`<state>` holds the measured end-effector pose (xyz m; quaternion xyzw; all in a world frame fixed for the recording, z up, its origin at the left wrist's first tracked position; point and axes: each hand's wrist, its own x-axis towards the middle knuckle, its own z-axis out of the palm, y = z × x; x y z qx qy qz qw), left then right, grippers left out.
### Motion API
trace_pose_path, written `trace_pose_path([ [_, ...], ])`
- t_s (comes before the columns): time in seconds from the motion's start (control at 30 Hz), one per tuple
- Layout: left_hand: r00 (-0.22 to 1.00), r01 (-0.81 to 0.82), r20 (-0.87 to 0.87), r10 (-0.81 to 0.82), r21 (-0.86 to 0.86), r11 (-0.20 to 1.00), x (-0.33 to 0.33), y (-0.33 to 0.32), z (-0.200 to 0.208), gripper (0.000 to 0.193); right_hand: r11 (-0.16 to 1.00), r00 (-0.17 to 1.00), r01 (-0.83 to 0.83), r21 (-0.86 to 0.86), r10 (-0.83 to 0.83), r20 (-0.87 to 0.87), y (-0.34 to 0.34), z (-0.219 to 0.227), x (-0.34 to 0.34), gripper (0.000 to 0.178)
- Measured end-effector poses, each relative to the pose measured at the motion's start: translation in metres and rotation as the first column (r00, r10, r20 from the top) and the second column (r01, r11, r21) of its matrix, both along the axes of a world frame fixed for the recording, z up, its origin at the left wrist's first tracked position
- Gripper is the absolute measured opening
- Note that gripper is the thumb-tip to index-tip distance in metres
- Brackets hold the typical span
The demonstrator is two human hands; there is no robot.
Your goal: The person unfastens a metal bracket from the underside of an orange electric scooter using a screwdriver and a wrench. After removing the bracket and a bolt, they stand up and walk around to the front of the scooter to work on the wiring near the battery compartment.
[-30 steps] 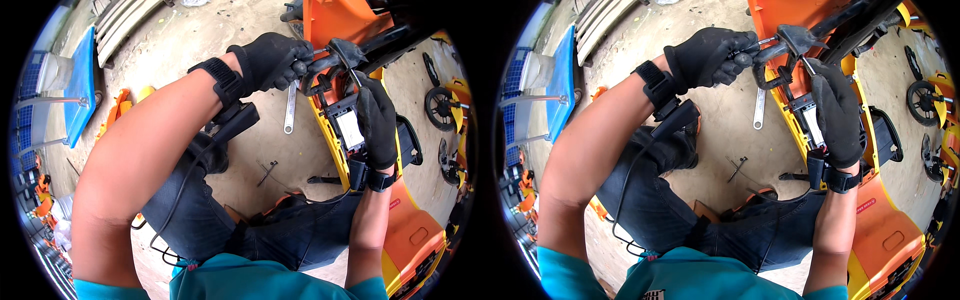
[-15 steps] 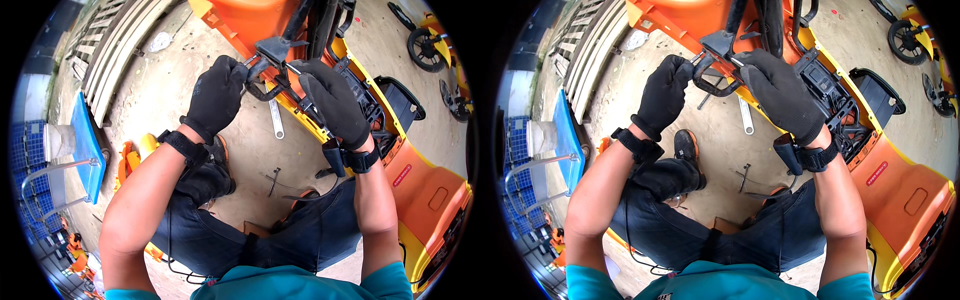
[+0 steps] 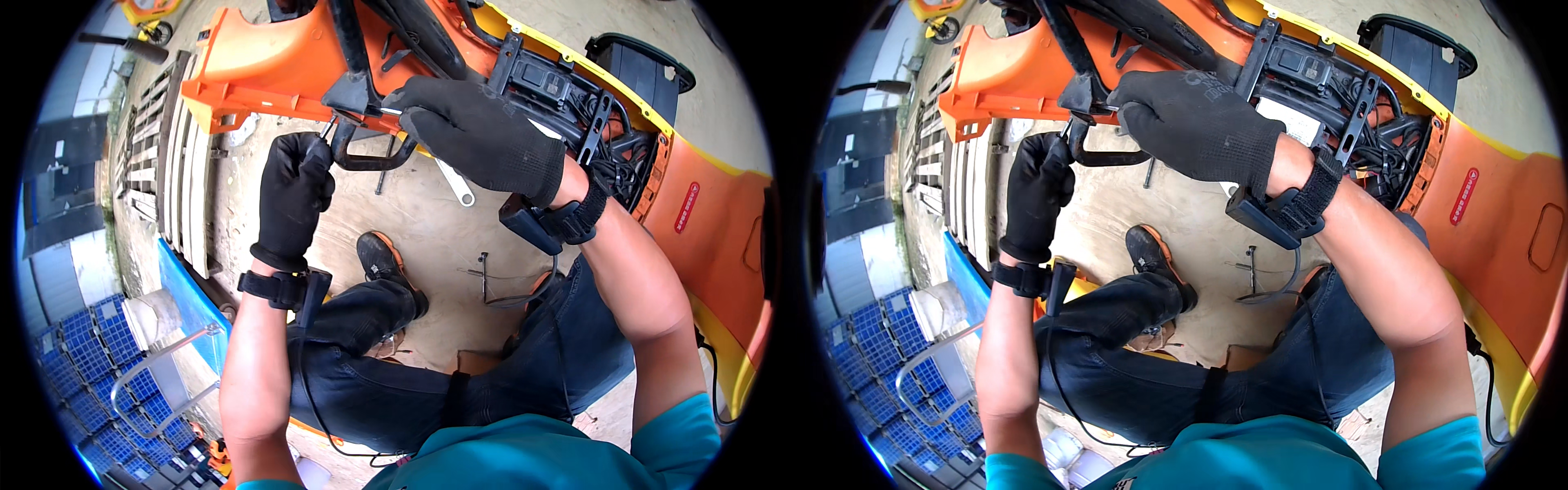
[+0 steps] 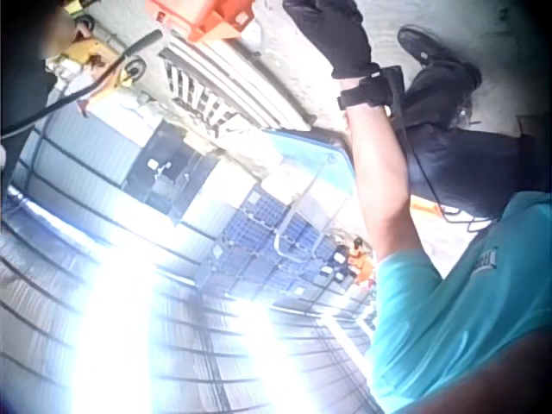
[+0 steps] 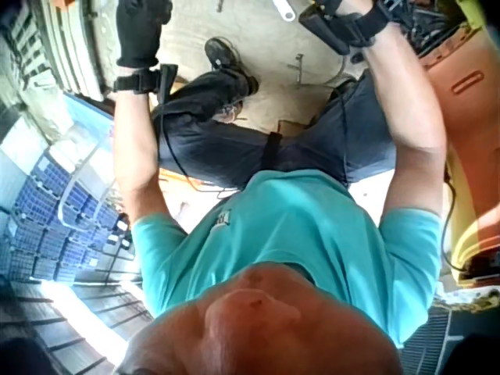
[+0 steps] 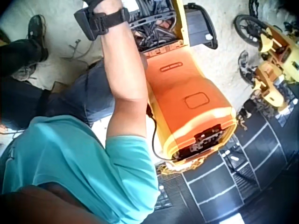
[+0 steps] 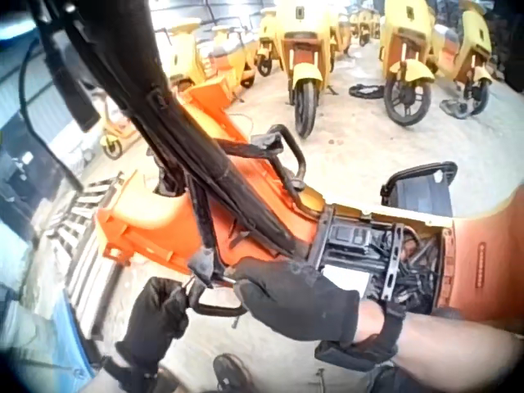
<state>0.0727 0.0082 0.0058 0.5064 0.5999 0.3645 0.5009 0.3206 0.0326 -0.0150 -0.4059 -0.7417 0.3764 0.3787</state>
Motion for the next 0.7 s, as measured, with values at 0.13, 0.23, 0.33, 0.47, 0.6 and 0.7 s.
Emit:
trace_pose_path([
  [0.13, 0.957, 0.024, -0.287, 0.033, 0.196, 0.98, 0.012, -0.006, -0.002, 0.021, 1.0, 1.0, -0.017, 0.001, 0.017, -0.004, -0.002, 0.001, -0.001, 0.02],
  [0.23, 0.86, 0.115, -0.507, 0.06, 0.307, 0.945, 0.011, -0.003, -0.011, 0.022, 0.976, 0.993, 0.061, 0.209, -0.038, -0.114, 0.001, -0.014, -0.006, 0.015],
  [0.33, 0.868, 0.164, -0.496, -0.031, 0.228, 0.96, -0.005, -0.001, -0.008, 0.024, 0.993, 0.994, 0.029, 0.119, -0.016, -0.106, 0.001, -0.015, -0.012, 0.012],
  [0.47, 0.772, 0.28, 0.63, 0.081, -0.451, 0.847, -0.015, 0.017, 0.006, 0.024, 0.989, 0.992, 0.074, 0.127, -0.06, -0.112, 0.003, -0.017, -0.01, 0.011],
  [0.6, 0.853, 0.215, 0.52, 0.043, -0.426, 0.879, -0.005, 0.012, 0.014, 0.025, 0.995, 0.997, 0.066, 0.079, -0.062, -0.052, 0.0, -0.009, -0.005, 0.018],
  [0.7, 0.951, 0.199, 0.286, -0.118, -0.272, 0.942, -0.001, 0.007, 0.012, 0.02, 0.997, 0.995, 0.08, 0.024, -0.078, -0.063, -0.004, -0.008, -0.005, 0.022],
])
